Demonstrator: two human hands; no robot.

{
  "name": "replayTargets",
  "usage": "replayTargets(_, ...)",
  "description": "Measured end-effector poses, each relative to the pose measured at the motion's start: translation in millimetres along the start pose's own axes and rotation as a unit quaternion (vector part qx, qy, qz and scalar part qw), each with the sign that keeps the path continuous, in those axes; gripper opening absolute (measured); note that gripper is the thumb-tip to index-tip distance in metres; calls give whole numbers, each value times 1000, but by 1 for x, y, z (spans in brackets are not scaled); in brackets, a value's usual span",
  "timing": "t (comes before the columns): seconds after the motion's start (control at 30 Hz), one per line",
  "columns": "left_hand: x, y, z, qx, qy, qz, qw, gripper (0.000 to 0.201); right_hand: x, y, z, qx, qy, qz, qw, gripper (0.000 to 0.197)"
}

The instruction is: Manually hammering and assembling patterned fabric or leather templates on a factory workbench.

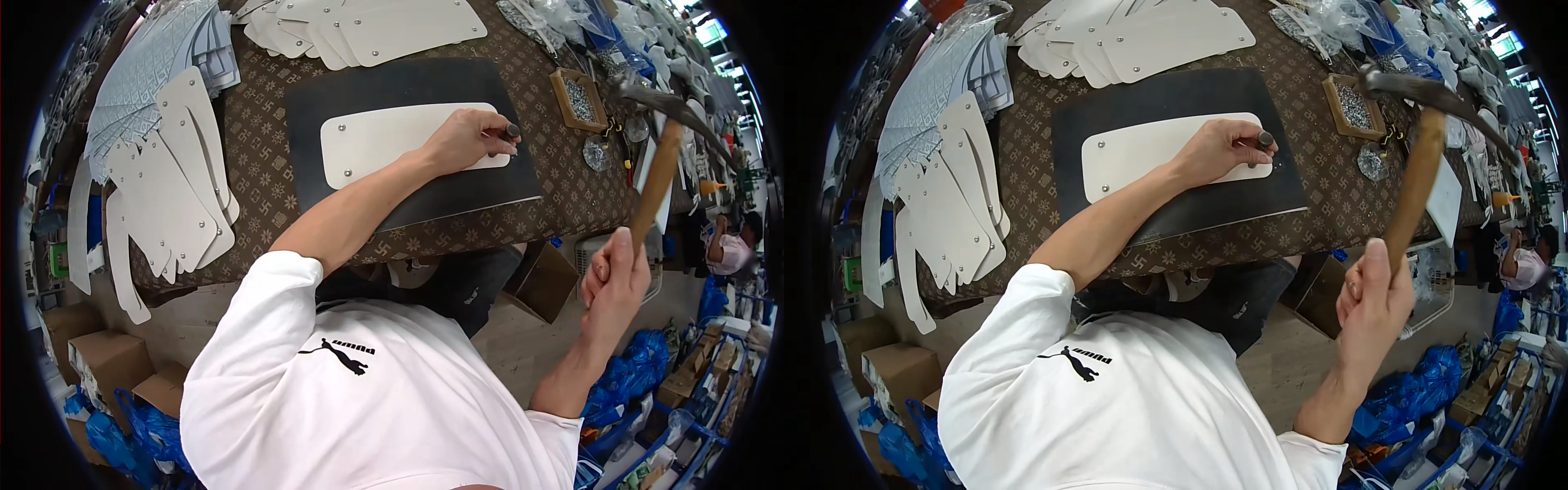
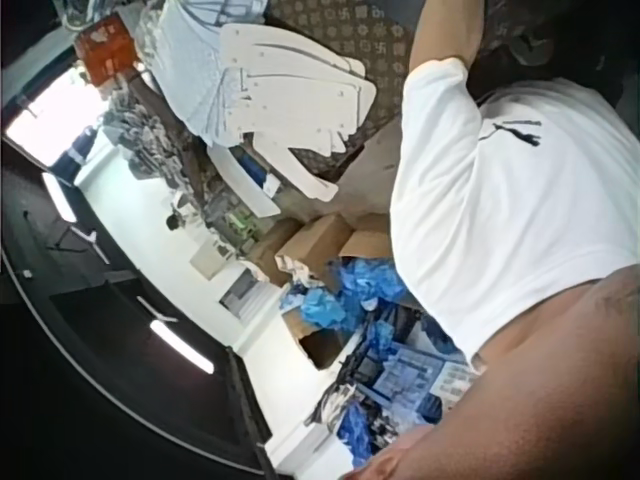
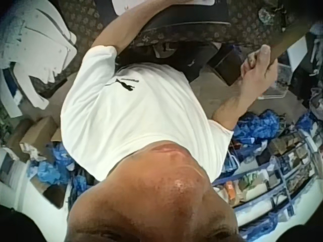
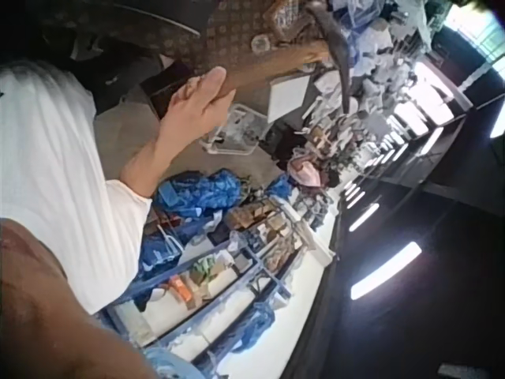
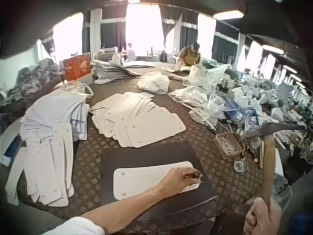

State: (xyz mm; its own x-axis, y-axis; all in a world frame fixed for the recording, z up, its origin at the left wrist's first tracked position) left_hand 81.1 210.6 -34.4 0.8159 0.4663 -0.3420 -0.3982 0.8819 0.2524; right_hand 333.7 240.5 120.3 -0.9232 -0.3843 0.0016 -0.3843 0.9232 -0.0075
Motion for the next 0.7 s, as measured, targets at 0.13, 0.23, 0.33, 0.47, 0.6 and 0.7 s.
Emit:
replayTargets(0.13,-3,-8,2,38,29,26,999,19,-20,-8,-47,-207,131,-67,967,38)
replayTargets(0.23,-8,-24,-11,74,98,98,988,29,9,-11,-29,-262,227,-110,932,37)
replayTargets(0.33,5,-14,4,50,100,39,993,32,-4,-2,61,22,-93,-105,990,34)
replayTargets(0.47,20,-8,10,89,98,49,990,29,-68,55,158,-66,-83,-63,992,35)
replayTargets(0.6,-22,-28,17,-47,51,127,989,30,9,22,92,20,-116,-71,991,36)
replayTargets(0.7,-70,-44,2,-35,251,151,955,42,23,26,109,58,-50,-35,996,36)
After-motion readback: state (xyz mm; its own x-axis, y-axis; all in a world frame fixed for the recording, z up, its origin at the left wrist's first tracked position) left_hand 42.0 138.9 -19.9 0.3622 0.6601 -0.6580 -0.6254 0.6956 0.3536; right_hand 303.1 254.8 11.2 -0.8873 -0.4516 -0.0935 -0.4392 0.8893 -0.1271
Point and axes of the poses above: each hand's wrist, its own y-axis towards the middle knuckle, its own x-axis out of the palm, z = x × y, the point moved 1 cm from there along y, towards the middle knuckle, and after that the axes turned 14 degrees about y, right-handed, at the moved point
